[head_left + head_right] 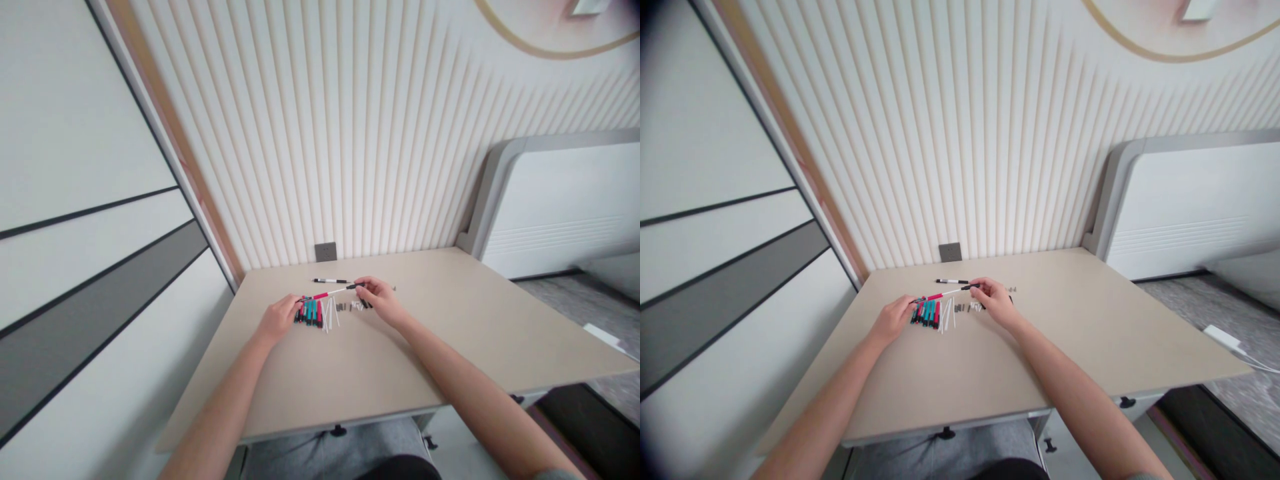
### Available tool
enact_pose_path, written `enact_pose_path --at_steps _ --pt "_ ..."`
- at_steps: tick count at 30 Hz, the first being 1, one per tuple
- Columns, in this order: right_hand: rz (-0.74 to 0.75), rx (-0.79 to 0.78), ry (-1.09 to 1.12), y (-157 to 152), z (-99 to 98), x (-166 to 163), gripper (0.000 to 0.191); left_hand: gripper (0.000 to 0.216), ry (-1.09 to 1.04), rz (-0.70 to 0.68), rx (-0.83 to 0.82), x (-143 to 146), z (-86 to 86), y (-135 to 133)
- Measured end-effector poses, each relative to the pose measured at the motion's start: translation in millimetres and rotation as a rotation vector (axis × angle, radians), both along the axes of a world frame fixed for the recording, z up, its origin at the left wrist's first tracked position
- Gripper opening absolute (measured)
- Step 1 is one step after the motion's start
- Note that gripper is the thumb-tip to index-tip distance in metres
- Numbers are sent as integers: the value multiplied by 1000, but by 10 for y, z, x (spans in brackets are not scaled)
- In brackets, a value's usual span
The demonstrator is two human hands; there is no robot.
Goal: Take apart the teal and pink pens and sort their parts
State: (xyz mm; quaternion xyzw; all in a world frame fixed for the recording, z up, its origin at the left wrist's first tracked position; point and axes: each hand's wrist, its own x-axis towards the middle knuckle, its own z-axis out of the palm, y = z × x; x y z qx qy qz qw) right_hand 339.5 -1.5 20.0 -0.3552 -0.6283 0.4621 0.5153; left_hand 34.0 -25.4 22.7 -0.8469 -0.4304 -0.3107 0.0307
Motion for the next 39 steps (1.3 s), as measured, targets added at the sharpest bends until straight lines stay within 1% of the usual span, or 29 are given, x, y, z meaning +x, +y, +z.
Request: enact_pose_path --at_steps 5,10,12,14,17,21,25,31,35,39 --pt "-30 -35 80 -6 56 11 37 24 -42 46 -4 -16 -22 17" --pt "-38 -30 43 22 12 18 33 24 -123 129 -4 -29 -27 27" --pt "-23 -27 -4 29 -29 9 33 24 -145 97 9 -20 -17 27" --pt "-6 -13 -60 24 -61 -13 32 23 -131 9 2 1 -9 26" --pt "23 18 -145 -6 -75 -64 32 23 -66 -119 -36 55 -5 19" --pt "108 25 -164 -62 -54 -131 28 22 30 -216 -60 142 8 -9" --pt "181 17 -115 -94 -59 -177 26 23 97 -239 -57 207 23 -34" --pt "194 -21 -52 -65 -105 -205 30 24 146 -278 -9 237 -21 -13" --pt "131 -60 33 -30 -67 -153 35 23 151 -284 25 224 -26 -8" --pt "49 -112 92 -3 12 -83 35 23 150 -266 49 203 7 -26"
